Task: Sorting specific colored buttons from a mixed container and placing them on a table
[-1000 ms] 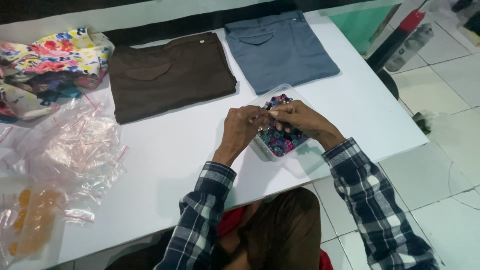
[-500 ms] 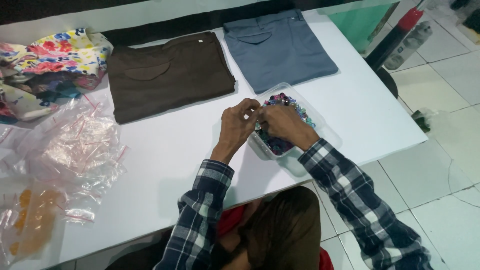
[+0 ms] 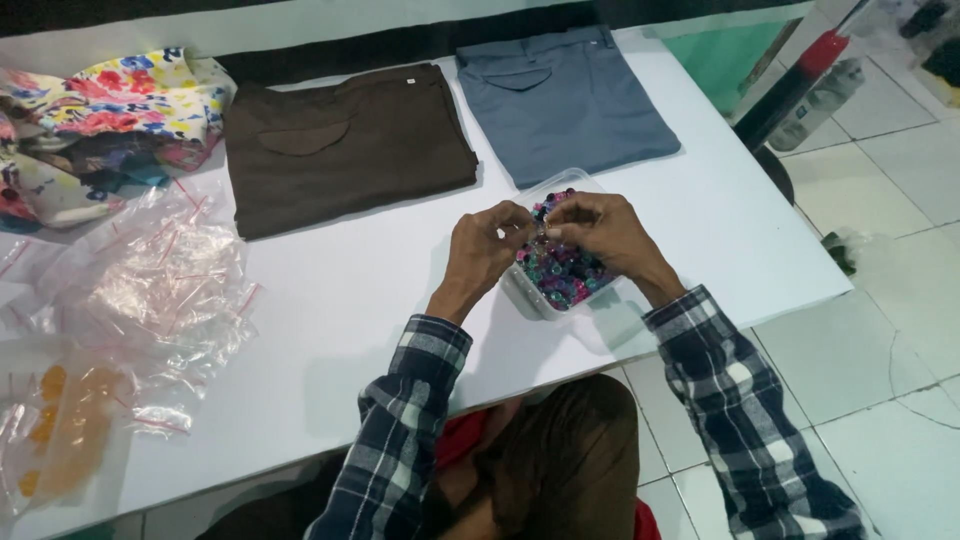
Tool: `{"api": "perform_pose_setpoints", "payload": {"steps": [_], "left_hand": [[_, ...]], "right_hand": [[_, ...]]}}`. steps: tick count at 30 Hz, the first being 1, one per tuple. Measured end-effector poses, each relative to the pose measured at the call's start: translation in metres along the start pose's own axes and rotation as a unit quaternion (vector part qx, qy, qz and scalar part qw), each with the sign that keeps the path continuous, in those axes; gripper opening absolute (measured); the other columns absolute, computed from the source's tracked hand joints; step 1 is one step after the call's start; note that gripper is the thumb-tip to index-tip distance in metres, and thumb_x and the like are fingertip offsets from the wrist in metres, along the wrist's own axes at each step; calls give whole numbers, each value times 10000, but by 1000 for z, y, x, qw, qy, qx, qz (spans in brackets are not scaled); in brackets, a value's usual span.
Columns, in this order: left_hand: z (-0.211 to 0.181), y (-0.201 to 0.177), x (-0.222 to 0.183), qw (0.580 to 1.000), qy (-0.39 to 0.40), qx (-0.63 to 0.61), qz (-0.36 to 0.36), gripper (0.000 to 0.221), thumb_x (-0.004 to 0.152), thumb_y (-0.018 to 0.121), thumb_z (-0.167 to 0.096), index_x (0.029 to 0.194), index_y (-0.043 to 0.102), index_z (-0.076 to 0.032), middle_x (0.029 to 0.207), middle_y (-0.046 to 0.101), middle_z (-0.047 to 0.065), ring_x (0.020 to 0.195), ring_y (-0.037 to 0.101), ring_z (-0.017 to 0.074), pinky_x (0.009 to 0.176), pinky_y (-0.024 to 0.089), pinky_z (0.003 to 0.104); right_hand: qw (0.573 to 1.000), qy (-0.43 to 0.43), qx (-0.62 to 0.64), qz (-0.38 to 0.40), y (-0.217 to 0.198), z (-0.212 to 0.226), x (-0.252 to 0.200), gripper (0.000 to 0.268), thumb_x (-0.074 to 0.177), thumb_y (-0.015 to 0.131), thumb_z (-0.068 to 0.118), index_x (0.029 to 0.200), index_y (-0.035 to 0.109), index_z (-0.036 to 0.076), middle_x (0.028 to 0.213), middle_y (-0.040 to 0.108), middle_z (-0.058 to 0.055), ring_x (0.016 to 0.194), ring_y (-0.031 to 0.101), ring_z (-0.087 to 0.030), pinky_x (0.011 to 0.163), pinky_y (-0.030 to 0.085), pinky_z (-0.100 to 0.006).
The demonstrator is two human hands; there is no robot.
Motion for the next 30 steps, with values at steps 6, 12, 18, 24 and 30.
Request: {"api": "perform_pose_setpoints", "payload": {"steps": [6, 12, 18, 24, 30], "left_hand": [[1, 5, -1, 1000, 3, 2, 6, 188, 820, 765, -83, 970, 742, -194, 890, 788, 14, 855, 763, 223, 800, 555, 352], [-27, -6, -5, 1000, 12, 1, 5, 192, 800, 767, -65, 956, 747, -176, 872, 783, 43, 853, 760, 257, 793, 575, 375], [-23, -9, -6, 998, 55, 7, -10, 174, 802, 780, -29, 937, 756, -135, 831, 780, 71, 817, 755, 291, 751, 569, 386], [-43, -37, -15, 996, 80, 19, -38, 178, 817, 803, -55, 950, 740, -155, 854, 783, 47, 823, 760, 250, 746, 556, 364], [-37, -86, -58, 981, 119, 70, -138, 201, 839, 822, -78, 981, 754, -202, 881, 776, -55, 841, 753, 156, 905, 515, 318]], "right_hand": [[996, -21, 90, -18, 4, 3, -7, 327, 781, 850, -22, 1075, 709, -19, 914, 724, -133, 876, 722, -189, 761, 608, -286], [992, -17, 121, -22, 10, 0, -4, 354, 778, 836, -52, 1101, 693, -35, 924, 684, -124, 887, 735, -196, 767, 626, -294], [994, -33, 104, -16, 16, 11, -7, 333, 779, 843, -49, 1086, 715, -21, 885, 689, -122, 869, 731, -181, 752, 617, -281], [997, -54, 62, -8, 30, 60, -13, 268, 802, 811, -57, 1052, 725, -13, 868, 700, -124, 853, 716, -168, 721, 611, -274], [993, -110, -2, -42, 86, 108, -25, 126, 864, 809, 22, 980, 768, 52, 851, 752, -117, 814, 738, -167, 663, 631, -262]]}}
Point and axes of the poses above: each hand's wrist, its own x-axis towards the middle knuckle, its own y-axis out of the palm, z = x × y, the point moved 2 cm from there along x, towards the middle knuckle
